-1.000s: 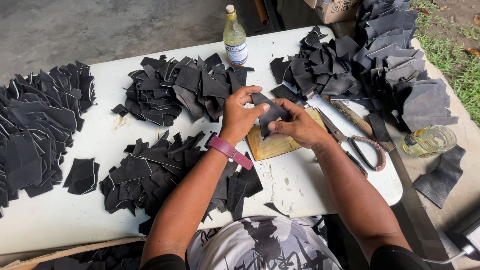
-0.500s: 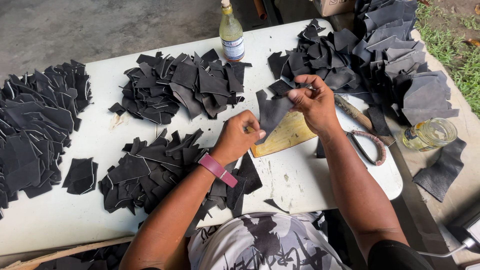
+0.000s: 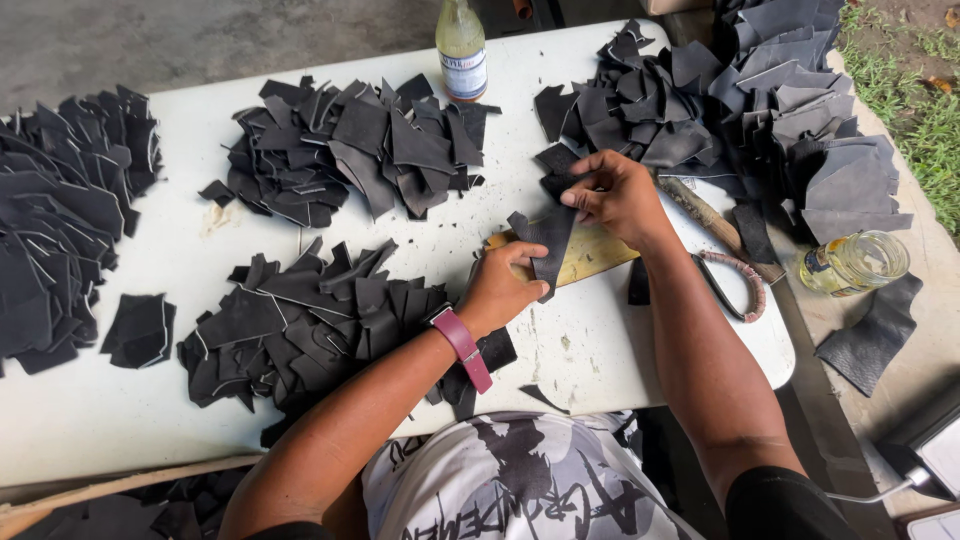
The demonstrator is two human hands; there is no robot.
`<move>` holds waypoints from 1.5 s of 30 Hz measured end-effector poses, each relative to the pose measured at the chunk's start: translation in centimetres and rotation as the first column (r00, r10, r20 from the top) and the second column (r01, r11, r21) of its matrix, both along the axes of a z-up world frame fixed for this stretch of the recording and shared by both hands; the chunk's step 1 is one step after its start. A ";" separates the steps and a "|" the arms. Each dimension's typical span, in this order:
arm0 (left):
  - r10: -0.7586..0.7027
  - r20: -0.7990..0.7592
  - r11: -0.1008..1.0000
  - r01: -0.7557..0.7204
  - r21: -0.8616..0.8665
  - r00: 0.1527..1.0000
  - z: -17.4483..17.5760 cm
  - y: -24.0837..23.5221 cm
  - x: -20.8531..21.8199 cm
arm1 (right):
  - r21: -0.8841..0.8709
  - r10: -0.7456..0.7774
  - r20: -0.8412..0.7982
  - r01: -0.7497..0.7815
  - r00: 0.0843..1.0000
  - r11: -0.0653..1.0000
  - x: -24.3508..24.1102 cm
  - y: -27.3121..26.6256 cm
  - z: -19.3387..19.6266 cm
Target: The person cuts small black leather pieces using shears on a wooden board. They repeatedly pick up pieces from a pile, align them on the board, trim the edges, and place the finished pieces into a separate pile.
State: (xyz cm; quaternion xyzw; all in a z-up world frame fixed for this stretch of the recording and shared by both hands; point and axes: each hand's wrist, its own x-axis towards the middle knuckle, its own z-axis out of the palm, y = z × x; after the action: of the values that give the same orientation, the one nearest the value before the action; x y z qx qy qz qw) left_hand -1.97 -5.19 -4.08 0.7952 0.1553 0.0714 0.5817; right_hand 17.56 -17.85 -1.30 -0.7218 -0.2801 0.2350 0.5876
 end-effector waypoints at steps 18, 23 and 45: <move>-0.071 -0.072 0.885 0.096 0.455 0.995 3.9 -0.9 -1.6 | -0.707 0.474 0.552 0.083 0.686 0.703 -3.0 0.6 3.7; -0.159 0.082 0.866 0.099 0.490 0.984 3.2 -0.3 -1.7 | -0.560 0.392 0.374 -0.133 0.840 0.818 -0.4 -1.9 2.9; -0.014 0.287 0.949 -0.077 0.305 0.958 0.5 0.1 0.0 | -0.178 0.164 0.195 -0.130 0.967 0.975 -0.7 -3.3 3.5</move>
State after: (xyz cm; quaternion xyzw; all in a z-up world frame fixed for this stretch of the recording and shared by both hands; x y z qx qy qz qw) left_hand -2.00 -5.08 -3.61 0.8561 0.0694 0.2184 0.4632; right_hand 16.84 -21.11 2.20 -0.7655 -0.3726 0.2234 0.4745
